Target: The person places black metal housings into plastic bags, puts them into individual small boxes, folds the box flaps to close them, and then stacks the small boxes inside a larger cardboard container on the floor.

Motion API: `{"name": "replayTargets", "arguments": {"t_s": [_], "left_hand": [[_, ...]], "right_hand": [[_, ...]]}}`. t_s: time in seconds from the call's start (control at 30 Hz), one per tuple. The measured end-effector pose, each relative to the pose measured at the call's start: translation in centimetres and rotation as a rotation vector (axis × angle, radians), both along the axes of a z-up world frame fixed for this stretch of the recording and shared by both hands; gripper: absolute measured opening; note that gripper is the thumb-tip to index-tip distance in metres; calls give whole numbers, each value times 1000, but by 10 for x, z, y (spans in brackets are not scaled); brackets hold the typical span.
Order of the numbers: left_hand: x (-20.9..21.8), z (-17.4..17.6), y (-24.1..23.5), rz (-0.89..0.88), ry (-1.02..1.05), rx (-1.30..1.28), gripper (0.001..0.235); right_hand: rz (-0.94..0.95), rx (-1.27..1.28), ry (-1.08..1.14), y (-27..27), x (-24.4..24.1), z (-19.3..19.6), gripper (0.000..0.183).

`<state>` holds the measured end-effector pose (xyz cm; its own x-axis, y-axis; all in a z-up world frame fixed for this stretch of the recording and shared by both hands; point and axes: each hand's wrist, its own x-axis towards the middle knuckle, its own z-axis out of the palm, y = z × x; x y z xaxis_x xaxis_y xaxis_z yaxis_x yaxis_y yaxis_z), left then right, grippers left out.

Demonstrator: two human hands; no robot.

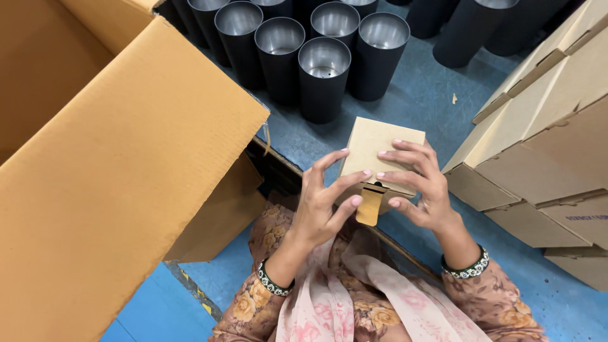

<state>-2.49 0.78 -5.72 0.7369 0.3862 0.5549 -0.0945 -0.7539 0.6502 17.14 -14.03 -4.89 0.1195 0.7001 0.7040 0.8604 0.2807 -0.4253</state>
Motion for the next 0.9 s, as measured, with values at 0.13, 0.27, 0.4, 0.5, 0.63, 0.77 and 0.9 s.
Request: {"name": "replayTargets", "arguments": {"t_s": [0.13,0.27,0.4,0.5,0.63,0.77,0.9], "left_hand": [[-2,-6,11,-142,-37,-77,45],[2,-9,18,-220,-70,-37,63],[7,-17,7,-163,-86,-86,56],[16,-26,-8,-49,-115,-146,45],[26,-28,-21,78,-173,-168,38],[28,-20,-29,166,-148,-205,34],[30,-8,-29,202,-137,-246,29]], "right_hand": [[9,32,15,2,0,-4,52],[13,17,30,1,0,-3,62],[9,-2,8,1,-1,2,66],[-6,7,4,2,-4,2,61],[-61,14,16,4,-7,-4,48],[-85,23,23,4,-8,-8,46],[-83,37,24,5,-10,-5,54]]}}
